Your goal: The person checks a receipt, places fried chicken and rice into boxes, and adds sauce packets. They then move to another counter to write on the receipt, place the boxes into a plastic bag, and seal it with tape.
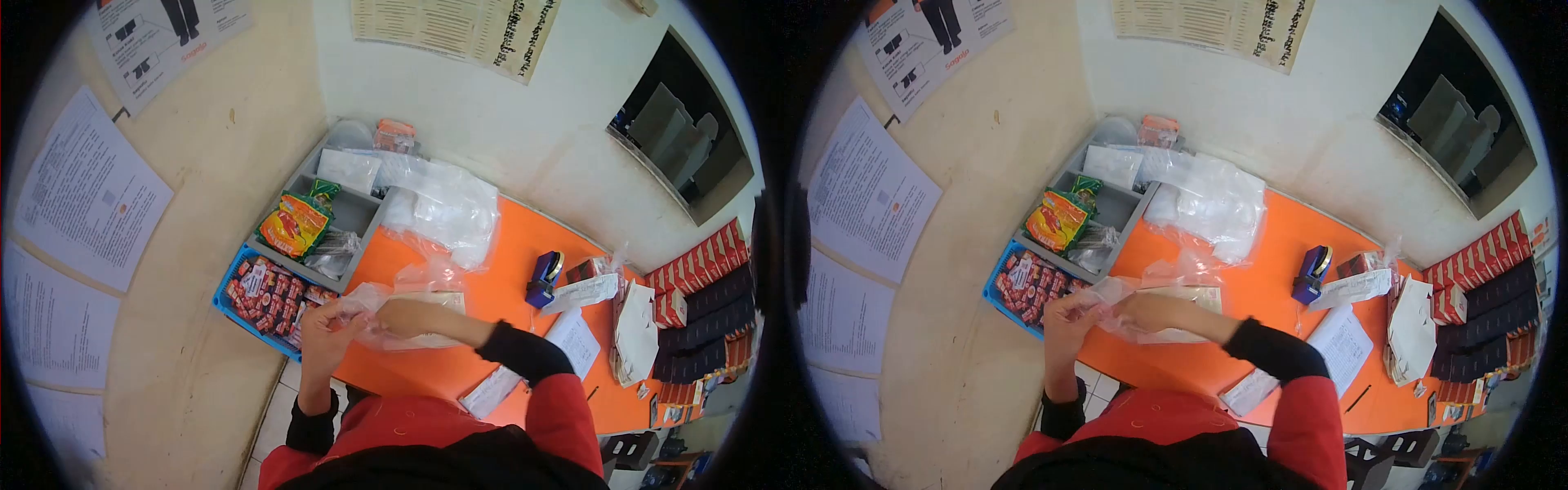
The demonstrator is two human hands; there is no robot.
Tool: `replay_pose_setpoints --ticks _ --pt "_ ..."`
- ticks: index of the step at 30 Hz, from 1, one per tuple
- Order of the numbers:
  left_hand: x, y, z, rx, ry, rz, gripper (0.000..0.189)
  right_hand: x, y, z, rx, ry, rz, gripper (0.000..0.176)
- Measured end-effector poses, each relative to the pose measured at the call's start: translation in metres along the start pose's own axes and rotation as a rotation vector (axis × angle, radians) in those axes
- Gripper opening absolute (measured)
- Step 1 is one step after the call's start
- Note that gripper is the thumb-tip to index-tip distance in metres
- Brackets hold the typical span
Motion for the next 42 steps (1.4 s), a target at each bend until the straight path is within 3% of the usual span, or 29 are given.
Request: replay_pose_setpoints --ticks 4,7,10,14,16,17,19,20,23,24,25,27,29,31,32,33,36,38,39,41,42 --pt "-0.004 0.018 0.004 -0.037 -0.034 0.201 0.015 -0.018 -0.007 0.085 -0.445 0.248 0.687 0.06" --pt "-0.015 0.031 0.007 0.051 -0.018 0.247 0.018 -0.03 0.014 0.086 -0.453 0.266 0.649 0.087" --pt "-0.026 0.038 0.008 0.119 -0.025 0.229 0.017 -0.02 0.006 0.084 -0.456 0.244 0.547 0.09" --pt "-0.023 0.029 0.001 0.076 -0.007 0.069 0.011 -0.016 -0.003 0.084 -0.452 0.252 0.769 0.065" --pt "-0.021 0.017 -0.003 -0.042 0.006 0.172 0.008 -0.014 -0.021 0.123 -0.442 0.266 0.825 0.059" --pt "-0.02 0.011 -0.004 -0.1 0.013 0.222 0.006 -0.015 -0.038 0.144 -0.234 0.52 0.76 0.054" --pt "-0.017 0.009 -0.001 -0.125 -0.001 0.198 0.005 0.014 -0.067 0.194 -0.01 0.705 0.731 0.046" --pt "-0.016 0.009 0.001 -0.137 -0.01 0.187 0.005 0.029 -0.074 0.211 0.0 0.644 0.78 0.043" --pt "-0.043 0.009 0.008 -0.193 0.354 -0.484 0.026 0.093 -0.081 0.237 -0.407 0.118 0.984 0.034" --pt "-0.045 0.006 0.015 -0.283 0.471 -0.536 0.037 0.093 -0.076 0.255 -0.61 -0.026 0.923 0.048" --pt "-0.039 0.004 0.024 -0.375 0.592 -0.584 0.047 0.077 -0.072 0.266 -0.824 -0.011 0.69 0.058" --pt "-0.022 0.016 0.016 -0.33 0.612 -0.577 0.059 0.022 -0.044 0.283 -1.22 0.007 0.19 0.079" --pt "0.004 0.045 -0.004 -0.049 0.397 -0.477 0.062 -0.055 0.008 0.256 -1.074 0.21 0.08 0.11" --pt "0.036 0.074 -0.015 0.226 0.168 -0.38 0.065 -0.052 0.011 0.206 -1.028 0.164 0.074 0.108" --pt "0.057 0.085 -0.014 0.36 0.044 -0.332 0.067 -0.055 0.008 0.182 -1.074 0.128 -0.068 0.095" --pt "0.081 0.089 -0.015 0.374 0.111 -0.441 0.061 -0.06 0.008 0.16 -1.115 0.091 -0.21 0.082" --pt "0.136 0.096 -0.02 0.392 0.331 -0.631 0.044 -0.094 0.032 0.11 -1.077 0.34 -0.394 0.045" --pt "0.136 0.096 -0.008 0.405 0.445 -0.569 0.036 -0.056 0.022 0.115 -0.98 0.299 -0.025 0.034" --pt "0.134 0.091 -0.003 0.379 0.309 -0.488 0.037 -0.033 0.019 0.12 -0.925 0.279 0.157 0.029" --pt "0.115 0.085 0.015 0.327 0.04 -0.32 0.038 -0.006 0.018 0.135 -0.964 0.265 0.189 0.027" --pt "0.1 0.091 0.028 0.409 0.179 -0.399 0.038 0.007 0.017 0.142 -0.979 0.259 0.202 0.027"
Point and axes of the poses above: each hand's wrist, its own z-axis away from the middle knuckle, its own y-axis out of the palm, x = y × z, the point moved 7 cm from there along -z, towards the middle knuckle, and after that the axes turned 3 degrees about -z, right-handed, at the moved point
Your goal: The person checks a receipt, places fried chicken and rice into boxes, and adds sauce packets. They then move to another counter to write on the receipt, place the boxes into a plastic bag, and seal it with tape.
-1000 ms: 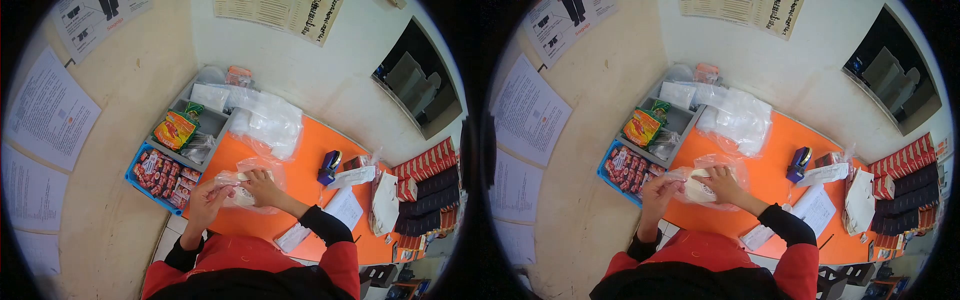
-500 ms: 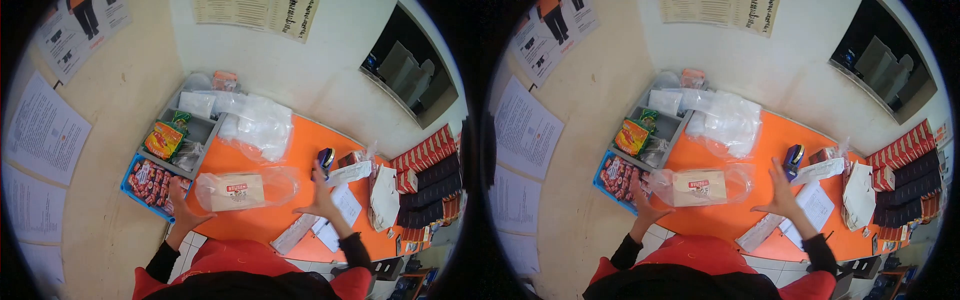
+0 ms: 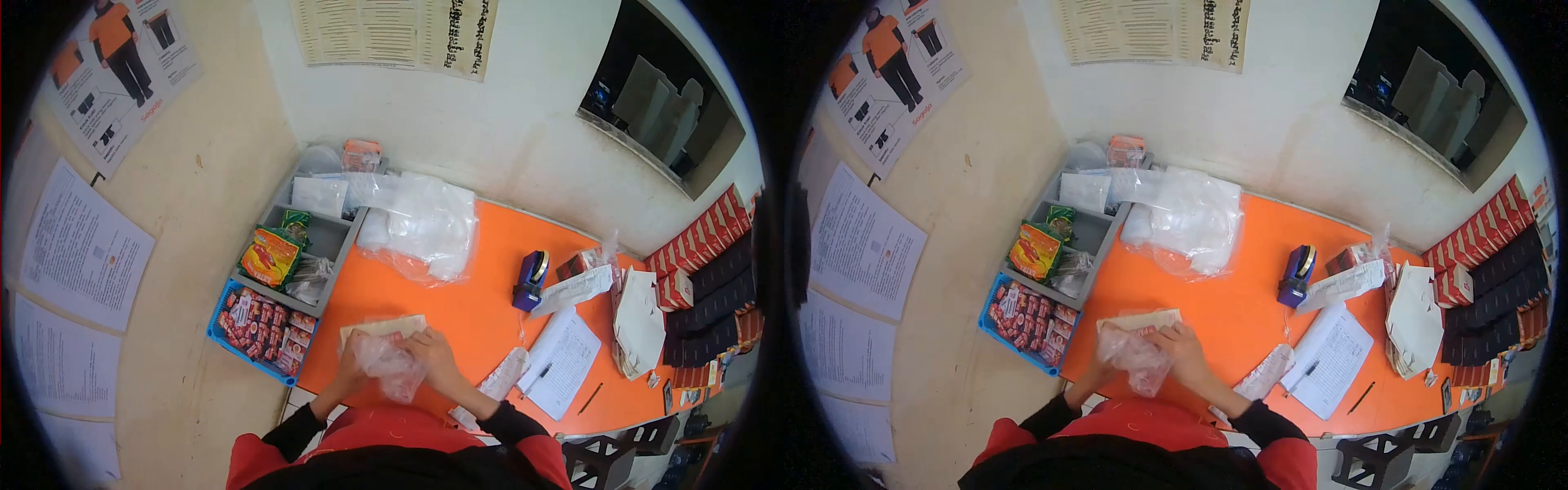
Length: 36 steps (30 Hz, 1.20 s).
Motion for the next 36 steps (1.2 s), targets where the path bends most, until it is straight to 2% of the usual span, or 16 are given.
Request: replay_pose_setpoints --ticks 2,5,7,9,11,13,15,19,24,26,28,31,32,33,34,36 --pt "-0.031 0.009 0.016 0.127 0.259 -0.206 0.038 0.016 -0.013 0.003 0.067 0.082 -0.304 0.031" --pt "-0.046 0.024 0.008 0.17 0.135 -0.046 0.039 0.039 -0.008 0.003 0.238 0.087 -0.556 0.043" --pt "-0.005 0.069 0.037 0.201 0.236 -0.271 0.038 0.046 -0.004 0.003 0.326 -0.024 -0.567 0.051" --pt "0.012 0.083 0.044 0.267 0.207 -0.257 0.037 0.038 -0.006 0.004 0.355 -0.212 -0.494 0.057" --pt "0.001 0.073 0.034 0.362 0.037 0.002 0.035 0.01 -0.014 0.008 0.197 -0.105 -0.573 0.052" --pt "-0.014 0.066 0.023 0.45 -0.134 0.27 0.034 0.007 -0.003 0.013 0.189 -0.156 -0.494 0.045" --pt "-0.023 0.065 0.007 0.434 -0.164 0.364 0.031 0.012 0.031 0.013 0.285 -0.195 -0.578 0.042" --pt "-0.059 0.076 -0.037 0.206 0.048 0.18 0.024 0.003 0.089 0.022 0.446 -0.071 -1.018 0.037" --pt "-0.055 0.062 -0.111 0.562 -0.059 0.481 0.03 -0.013 0.092 0.034 0.33 0.135 -1.289 0.034" --pt "-0.029 0.052 -0.124 0.927 -0.132 0.83 0.037 -0.019 0.076 0.032 0.228 0.256 -1.384 0.021" --pt "-0.026 0.023 -0.141 0.872 -0.291 0.892 0.043 -0.033 0.075 0.033 0.099 0.222 -1.615 0.019" --pt "-0.039 0.021 -0.16 0.93 -0.026 0.489 0.038 -0.011 0.033 0.014 0.064 0.298 -1.001 0.03" --pt "-0.077 0.015 -0.157 0.944 0.34 0.524 0.038 0.007 0.019 -0.001 0.02 0.086 -0.953 0.031" --pt "-0.101 0.016 -0.151 0.998 0.528 0.558 0.038 0.026 0.006 -0.017 -0.028 -0.123 -0.889 0.031" --pt "-0.112 0.019 -0.144 1.059 0.613 0.571 0.039 0.042 -0.007 -0.028 -0.076 -0.328 -0.809 0.032" --pt "-0.116 0.023 -0.129 1.15 0.651 0.532 0.039 0.054 -0.004 -0.05 0.12 -0.346 -0.718 0.034"
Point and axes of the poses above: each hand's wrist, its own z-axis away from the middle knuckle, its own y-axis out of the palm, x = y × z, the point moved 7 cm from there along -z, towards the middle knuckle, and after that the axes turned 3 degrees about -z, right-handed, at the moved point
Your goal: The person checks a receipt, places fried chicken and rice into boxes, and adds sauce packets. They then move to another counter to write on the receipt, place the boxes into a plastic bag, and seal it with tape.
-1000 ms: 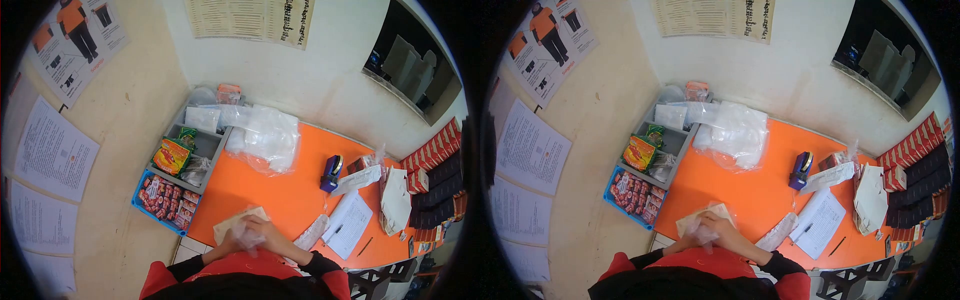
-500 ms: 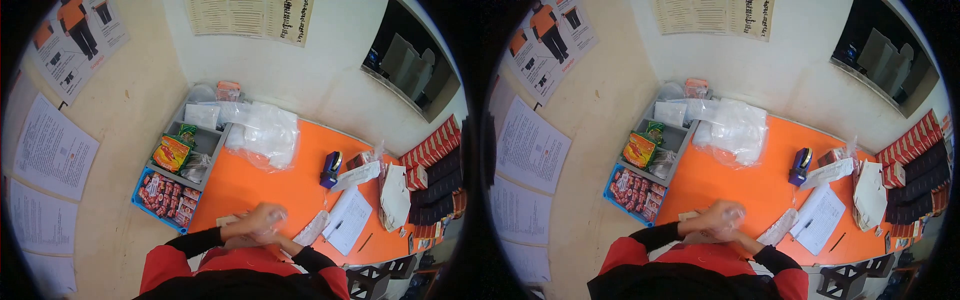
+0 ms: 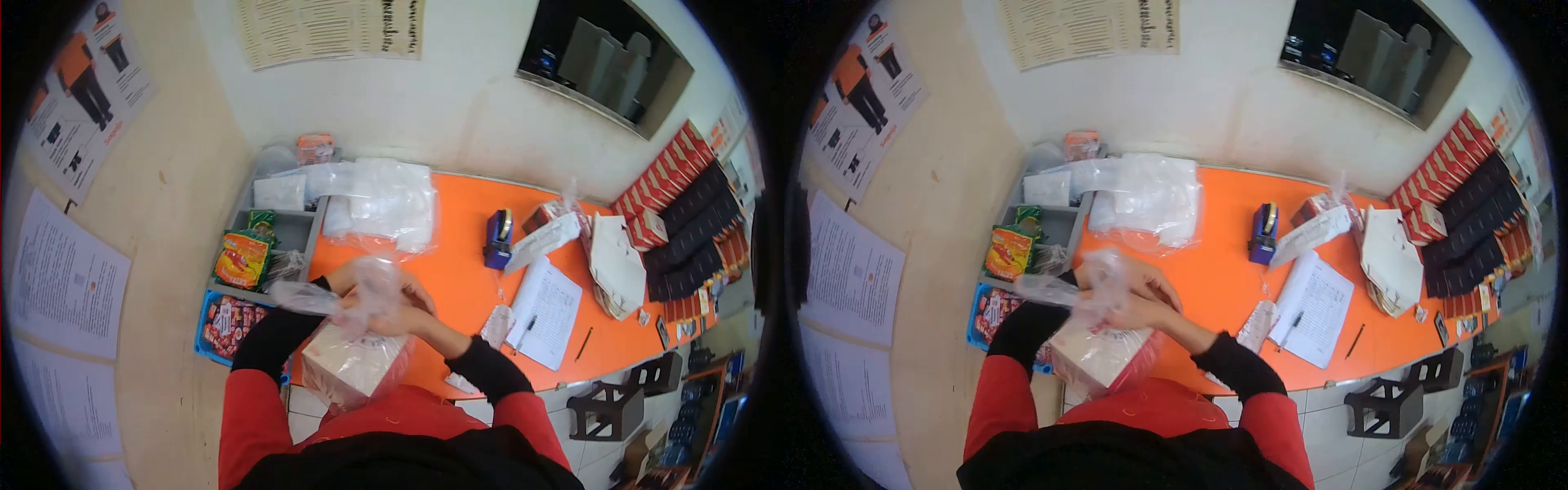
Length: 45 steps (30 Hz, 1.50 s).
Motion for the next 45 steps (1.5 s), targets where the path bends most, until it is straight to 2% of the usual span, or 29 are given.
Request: replay_pose_setpoints --ticks 4,6,7,10,12,15,17,18,20,21,22,23,24,25,26,27,28,29,30,32,35,38,40,41,43,45 --pt "-0.01 -0.004 0.03 0.031 -0.055 -0.167 0.04 0.015 0.003 -0.022 0.347 0.293 0.092 0.046" --pt "-0.023 -0.01 0.063 -0.087 -0.183 -0.396 0.041 0.019 -0.006 -0.018 0.181 0.194 0.153 0.046" --pt "-0.029 -0.008 0.084 -0.174 -0.327 -0.527 0.041 0.012 -0.005 -0.016 0.135 0.159 0.147 0.046" --pt "-0.047 0.022 0.163 -0.401 -1.066 -0.766 0.046 -0.042 0.009 0.004 0.059 0.087 0.063 0.047" --pt "-0.044 0.059 0.169 -0.383 -0.915 -0.708 0.044 -0.075 0.021 0.01 -0.068 0.008 0.163 0.046" --pt "-0.022 0.077 0.142 -0.748 -0.449 -0.832 0.037 -0.09 0.035 0.022 -0.176 0.18 0.111 0.055" --pt "0.053 0.111 0.178 -1.086 -0.533 -0.339 0.038 -0.101 0.043 0.03 -0.189 0.305 -0.044 0.059" --pt "0.08 0.123 0.191 -1.227 -0.581 -0.076 0.038 -0.095 0.041 0.032 -0.189 0.226 0.057 0.059" --pt "0.08 0.127 0.185 -1.198 -0.63 -0.068 0.027 -0.082 0.042 0.041 -0.171 0.081 0.254 0.058" --pt "0.08 0.128 0.185 -1.187 -0.659 -0.066 0.022 -0.081 0.041 0.047 -0.168 0.11 0.173 0.056" --pt "0.079 0.126 0.177 -1.028 -0.649 -0.29 0.021 -0.08 0.041 0.053 -0.167 0.139 0.092 0.054" --pt "0.079 0.125 0.17 -0.863 -0.624 -0.512 0.019 -0.079 0.037 0.057 -0.178 0.256 -0.169 0.05" --pt "0.079 0.125 0.16 -0.693 -0.586 -0.732 0.019 -0.072 0.021 0.064 -0.234 0.339 -0.152 0.045" --pt "0.079 0.122 0.156 -0.731 -0.627 -0.683 0.019 -0.065 0.004 0.072 -0.29 0.422 -0.14 0.039" --pt "0.074 0.122 0.148 -0.77 -0.671 -0.633 0.019 -0.048 -0.029 0.092 -0.388 0.482 0.152 0.033" --pt "0.071 0.121 0.145 -0.809 -0.716 -0.583 0.02 -0.064 -0.065 0.133 -0.613 0.47 0.18 0.035" --pt "0.068 0.119 0.142 -0.815 -0.705 -0.571 0.019 -0.11 -0.105 0.216 -1.011 0.426 0.088 0.027" --pt "0.065 0.118 0.14 -0.822 -0.696 -0.558 0.019 -0.081 -0.137 0.255 -1.206 0.631 0.537 0.021" --pt "0.065 0.118 0.138 -0.832 -0.686 -0.547 0.019 -0.086 -0.16 0.308 -1.336 0.715 0.839 0.023" --pt "0.069 0.118 0.138 -0.838 -0.695 -0.53 0.02 -0.089 -0.18 0.352 -1.283 0.934 1.076 0.015" --pt "0.071 0.121 0.147 -0.861 -0.726 -0.51 0.021 -0.12 -0.189 0.369 -1.162 1.039 1.09 0.012" --pt "0.063 0.115 0.141 -0.9 -0.669 -0.572 0.021 -0.125 -0.191 0.352 -1.157 0.993 0.976 0.011" --pt "0.068 0.111 0.137 -0.966 -0.67 -0.464 0.021 -0.125 -0.178 0.31 -1.068 0.93 0.898 0.013" --pt "0.073 0.11 0.136 -1.01 -0.672 -0.384 0.021 -0.124 -0.168 0.285 -1.02 0.897 0.856 0.014" --pt "0.095 0.114 0.139 -1.15 -0.702 -0.019 0.021 -0.106 -0.13 0.221 -1.006 0.704 0.582 0.011" --pt "0.107 0.115 0.135 -1.26 -0.689 0.238 0.02 -0.111 -0.082 0.181 -0.964 0.614 0.169 0.006"
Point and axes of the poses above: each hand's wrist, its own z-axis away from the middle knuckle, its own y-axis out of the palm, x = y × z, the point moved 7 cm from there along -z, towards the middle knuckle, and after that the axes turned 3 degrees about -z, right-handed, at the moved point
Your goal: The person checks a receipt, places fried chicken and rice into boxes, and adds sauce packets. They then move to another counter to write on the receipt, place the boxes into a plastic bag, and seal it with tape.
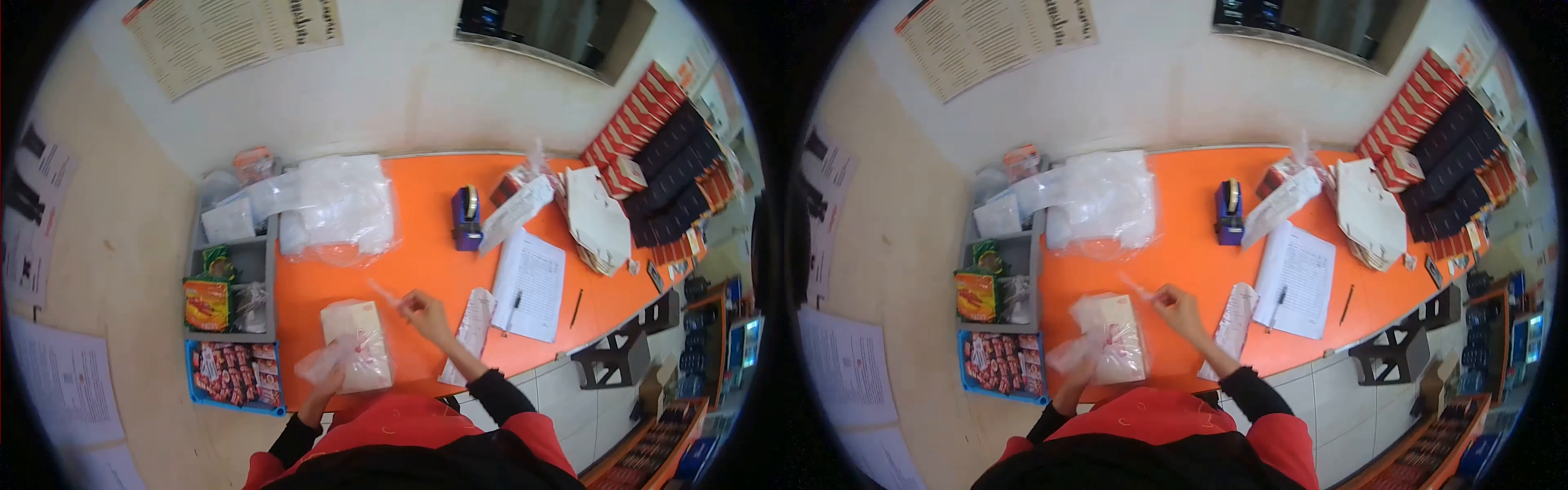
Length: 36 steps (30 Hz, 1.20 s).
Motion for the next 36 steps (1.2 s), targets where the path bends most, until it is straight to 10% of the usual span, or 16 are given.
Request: replay_pose_setpoints --ticks 17,32,36 --pt "-0.001 0.032 0.0 -0.236 -0.081 0.311 0.02 0.032 0.083 0.056 0.283 0.398 -0.331 0.021" --pt "-0.003 0.059 0.016 -0.238 -0.024 0.059 0.02 0.082 0.037 0.074 0.229 0.038 0.274 0.02" --pt "-0.015 0.066 0.019 -0.307 -0.18 0.401 0.022 0.075 0.026 0.089 0.292 0.093 0.186 0.019"
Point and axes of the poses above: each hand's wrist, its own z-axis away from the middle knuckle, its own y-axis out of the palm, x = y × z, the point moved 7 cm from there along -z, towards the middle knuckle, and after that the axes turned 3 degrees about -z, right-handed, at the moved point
